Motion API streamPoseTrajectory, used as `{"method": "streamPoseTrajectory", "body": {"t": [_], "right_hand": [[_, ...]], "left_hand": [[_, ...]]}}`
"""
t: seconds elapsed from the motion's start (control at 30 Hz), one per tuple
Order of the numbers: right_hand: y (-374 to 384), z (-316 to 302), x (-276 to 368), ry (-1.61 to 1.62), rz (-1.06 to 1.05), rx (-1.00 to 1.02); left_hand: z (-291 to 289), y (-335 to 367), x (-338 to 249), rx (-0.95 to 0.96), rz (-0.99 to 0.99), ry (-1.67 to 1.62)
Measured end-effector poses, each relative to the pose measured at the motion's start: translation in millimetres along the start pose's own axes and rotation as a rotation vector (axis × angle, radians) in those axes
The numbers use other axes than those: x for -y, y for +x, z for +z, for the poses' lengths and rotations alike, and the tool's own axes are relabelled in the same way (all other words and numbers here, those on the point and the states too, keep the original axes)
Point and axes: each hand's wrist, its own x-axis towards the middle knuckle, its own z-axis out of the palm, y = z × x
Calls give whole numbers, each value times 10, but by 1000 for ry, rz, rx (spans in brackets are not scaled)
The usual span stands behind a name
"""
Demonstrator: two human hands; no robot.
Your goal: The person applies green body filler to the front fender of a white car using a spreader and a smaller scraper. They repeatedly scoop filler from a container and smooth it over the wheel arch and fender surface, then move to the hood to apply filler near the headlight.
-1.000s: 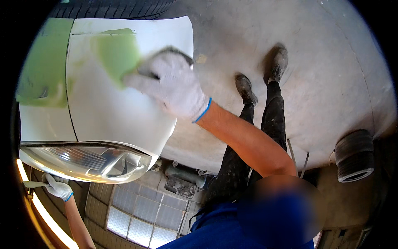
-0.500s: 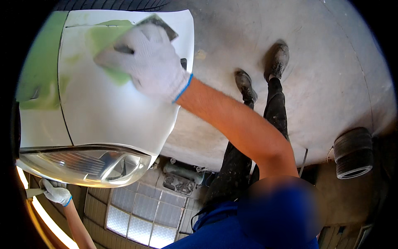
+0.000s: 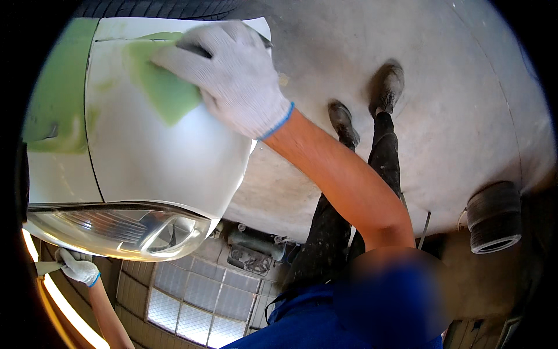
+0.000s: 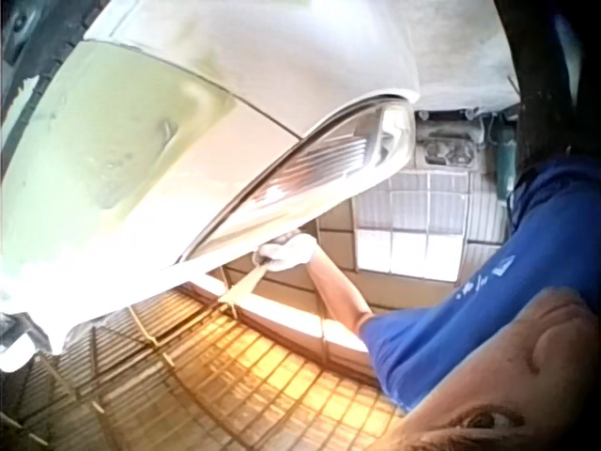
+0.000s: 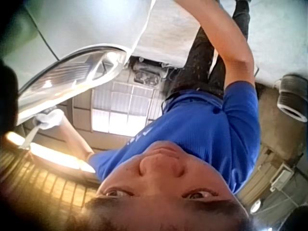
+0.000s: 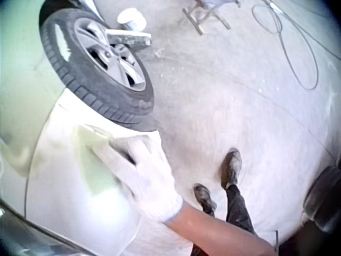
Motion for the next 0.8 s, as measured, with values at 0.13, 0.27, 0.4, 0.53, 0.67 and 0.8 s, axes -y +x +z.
{"method": "streamPoseTrajectory", "body": {"t": [0.13, 0.27, 0.4, 0.53, 0.67, 0.8], "right_hand": [[171, 203, 16, 11, 18, -99], [127, 359, 11, 27, -5, -74], [-223, 313, 128, 79, 37, 18], [-759, 182, 379, 100, 41, 96], [-801, -84, 348, 165, 78, 227], [-93, -48, 23, 86, 24, 91]], "left_hand": [[3, -6, 13, -17, 8, 7], [-24, 39, 50, -18, 76, 34], [-207, 192, 247, 41, 294, 107], [-218, 192, 239, -1, 217, 86], [-214, 171, 230, -18, 187, 79], [-36, 60, 80, -22, 80, 42]]}}
